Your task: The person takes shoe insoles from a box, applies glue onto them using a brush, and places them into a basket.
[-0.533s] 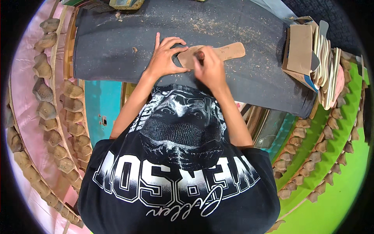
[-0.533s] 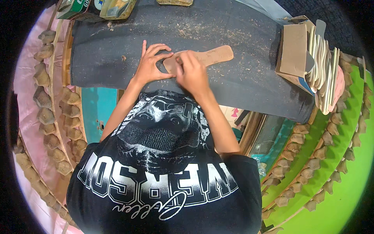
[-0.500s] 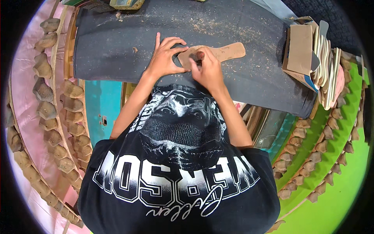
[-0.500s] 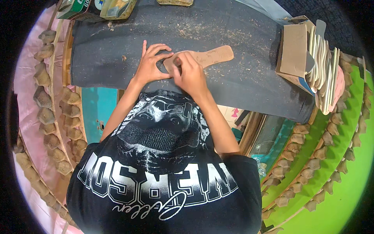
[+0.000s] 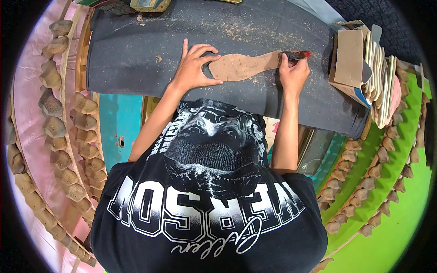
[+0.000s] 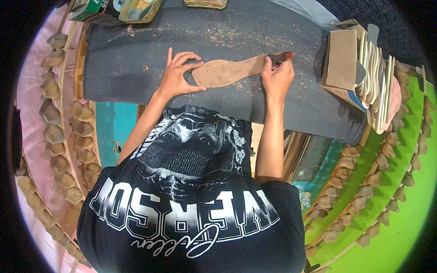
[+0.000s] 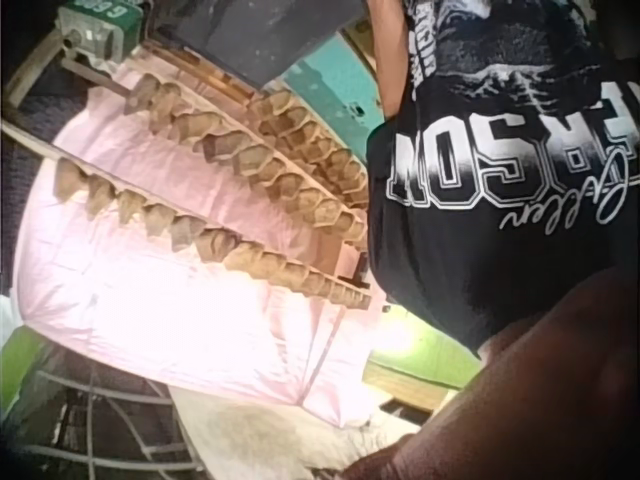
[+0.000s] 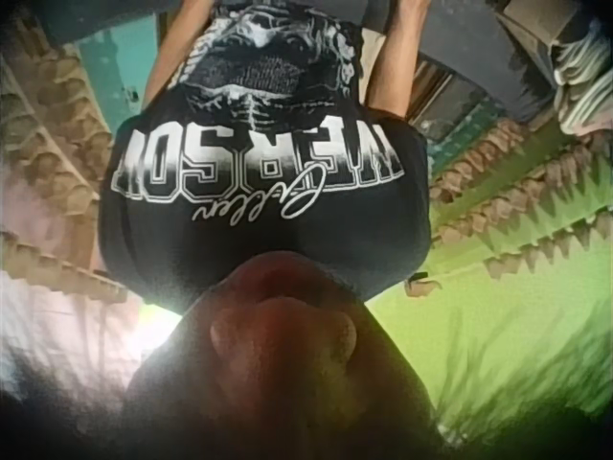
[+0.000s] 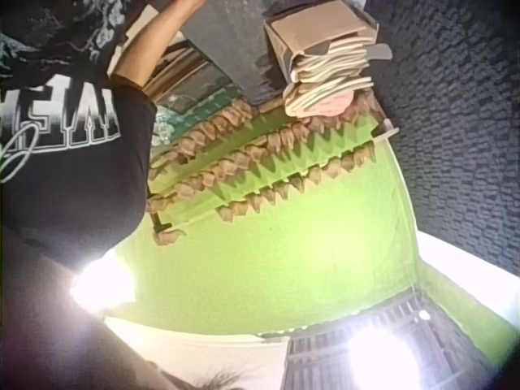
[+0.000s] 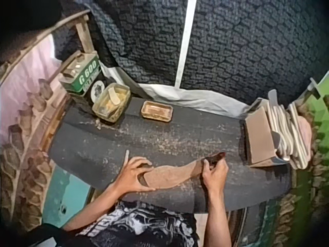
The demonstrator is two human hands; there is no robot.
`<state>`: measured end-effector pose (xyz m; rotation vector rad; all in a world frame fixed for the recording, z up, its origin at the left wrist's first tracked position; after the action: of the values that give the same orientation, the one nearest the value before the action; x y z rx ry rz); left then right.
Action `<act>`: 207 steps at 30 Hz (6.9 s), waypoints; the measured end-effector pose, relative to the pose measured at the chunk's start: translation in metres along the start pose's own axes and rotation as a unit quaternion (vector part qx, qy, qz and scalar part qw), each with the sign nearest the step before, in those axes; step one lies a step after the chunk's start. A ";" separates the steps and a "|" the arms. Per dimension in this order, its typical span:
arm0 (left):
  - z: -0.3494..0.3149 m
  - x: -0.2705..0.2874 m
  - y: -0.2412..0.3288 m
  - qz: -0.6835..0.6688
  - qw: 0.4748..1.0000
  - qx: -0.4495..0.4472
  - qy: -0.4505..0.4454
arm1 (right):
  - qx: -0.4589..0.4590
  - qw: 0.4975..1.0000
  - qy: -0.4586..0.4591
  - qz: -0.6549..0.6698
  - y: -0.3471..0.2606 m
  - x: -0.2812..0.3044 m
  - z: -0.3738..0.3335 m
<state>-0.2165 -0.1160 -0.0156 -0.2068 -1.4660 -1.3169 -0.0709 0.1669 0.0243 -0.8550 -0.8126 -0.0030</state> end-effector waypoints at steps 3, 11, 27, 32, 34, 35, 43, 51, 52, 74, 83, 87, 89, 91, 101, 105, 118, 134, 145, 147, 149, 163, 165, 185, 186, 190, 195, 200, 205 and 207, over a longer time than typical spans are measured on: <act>0.001 0.000 0.001 0.000 1.000 0.002 -0.004 | 0.006 0.999 0.009 0.035 -0.018 -0.004 -0.007; 0.003 -0.001 0.000 -0.002 1.000 0.001 -0.007 | -0.179 0.891 -0.137 0.394 -0.040 -0.081 -0.093; 0.000 -0.003 -0.003 0.008 1.000 -0.003 0.002 | -0.112 0.991 0.055 0.049 0.021 0.024 0.003; 0.002 -0.001 -0.001 -0.002 1.000 0.003 -0.003 | -0.092 0.952 -0.164 0.243 -0.068 -0.059 -0.050; 0.003 -0.001 -0.001 -0.005 1.000 0.002 -0.001 | -0.046 0.945 -0.226 0.231 -0.094 -0.083 -0.066; 0.003 -0.001 -0.001 -0.005 1.000 0.001 -0.002 | -0.011 0.946 -0.254 0.200 -0.100 -0.092 -0.071; 0.003 -0.003 -0.001 -0.001 1.000 0.007 -0.008 | -0.113 0.968 -0.090 0.204 0.022 -0.040 -0.026; 0.002 -0.001 -0.001 0.006 1.000 0.017 -0.015 | -0.123 0.975 -0.066 0.175 0.008 -0.017 -0.022; 0.002 -0.002 -0.002 0.006 1.000 0.017 -0.017 | -0.095 0.974 -0.105 0.176 -0.025 -0.026 -0.031; 0.004 -0.003 0.001 0.010 1.000 0.002 -0.011 | -0.084 0.952 -0.141 0.259 -0.033 -0.059 -0.056; 0.003 -0.003 0.001 0.009 1.000 0.002 -0.006 | -0.065 0.996 0.024 0.056 0.064 0.012 0.014; 0.001 -0.003 -0.003 0.005 1.000 0.004 -0.002 | -0.084 0.995 0.020 0.045 0.040 0.029 0.021; 0.002 -0.004 -0.002 0.005 1.000 0.002 -0.003 | -0.080 0.984 -0.013 0.156 0.032 0.011 0.008; 0.002 -0.003 -0.003 0.007 1.000 0.005 -0.006 | -0.086 0.982 -0.098 0.137 0.022 -0.010 -0.004; 0.001 -0.003 -0.002 0.001 1.000 0.005 -0.004 | -0.103 0.984 0.044 0.141 0.048 0.021 0.007; 0.001 -0.003 -0.002 0.005 1.000 0.004 -0.001 | -0.125 0.981 -0.053 0.142 0.042 0.002 -0.008; 0.002 -0.001 -0.003 0.000 1.000 0.005 0.007 | 0.173 0.978 -0.114 0.027 -0.086 -0.047 -0.053; 0.000 -0.001 -0.003 0.000 1.000 -0.007 0.010 | 0.271 0.928 -0.229 0.113 -0.132 -0.060 -0.093; -0.031 0.010 -0.002 0.042 0.992 0.080 0.091 | 0.158 0.979 -0.119 0.054 -0.106 -0.069 -0.035; -0.032 0.009 -0.004 0.041 0.992 0.078 0.089 | 0.235 0.958 -0.153 0.054 -0.132 -0.079 -0.042; -0.032 0.007 -0.007 0.039 0.992 0.076 0.087 | 0.240 0.942 -0.214 0.099 -0.145 -0.093 -0.058; -0.035 0.005 -0.017 0.050 0.991 0.088 0.088 | 0.316 0.880 -0.323 0.145 -0.176 -0.103 -0.089; -0.032 0.007 -0.012 0.042 0.991 0.095 0.088 | 0.275 0.905 -0.278 0.168 -0.167 -0.099 -0.079; 0.013 0.032 -0.019 0.010 0.988 0.083 0.133 | -0.060 0.906 -0.039 0.417 -0.090 -0.098 0.074; 0.025 0.036 -0.023 0.008 0.985 0.085 0.147 | -0.058 0.906 -0.037 0.419 -0.091 -0.108 0.088; 0.075 0.047 -0.031 0.019 0.984 0.085 0.157 | -0.039 0.910 -0.010 0.413 -0.088 -0.145 0.128; 0.118 0.047 -0.056 0.032 0.983 0.083 0.160 | -0.063 0.978 -0.038 0.196 -0.059 -0.179 0.141; 0.127 0.045 -0.062 0.069 0.984 0.094 0.133 | -0.126 0.962 -0.092 0.222 -0.038 -0.187 0.137; 0.127 0.044 -0.063 0.060 0.986 0.092 0.128 | -0.179 0.933 -0.119 0.289 -0.012 -0.171 0.136; 0.122 0.046 -0.060 0.042 0.986 0.093 0.132 | -0.183 0.917 -0.129 0.330 -0.011 -0.153 0.131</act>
<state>-0.3486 -0.0654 0.0113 0.0278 -1.3292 -1.0866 -0.2659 0.2005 -0.0163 -1.4788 -0.7430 0.5823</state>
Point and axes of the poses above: each hand's wrist, its own z-axis towards the middle knuckle, its own x-axis out of the back of the hand, y = z × x, the point moved 8 cm from there along z, towards the middle knuckle, and after that the axes turned 2 degrees about x, right-handed, at the moved point
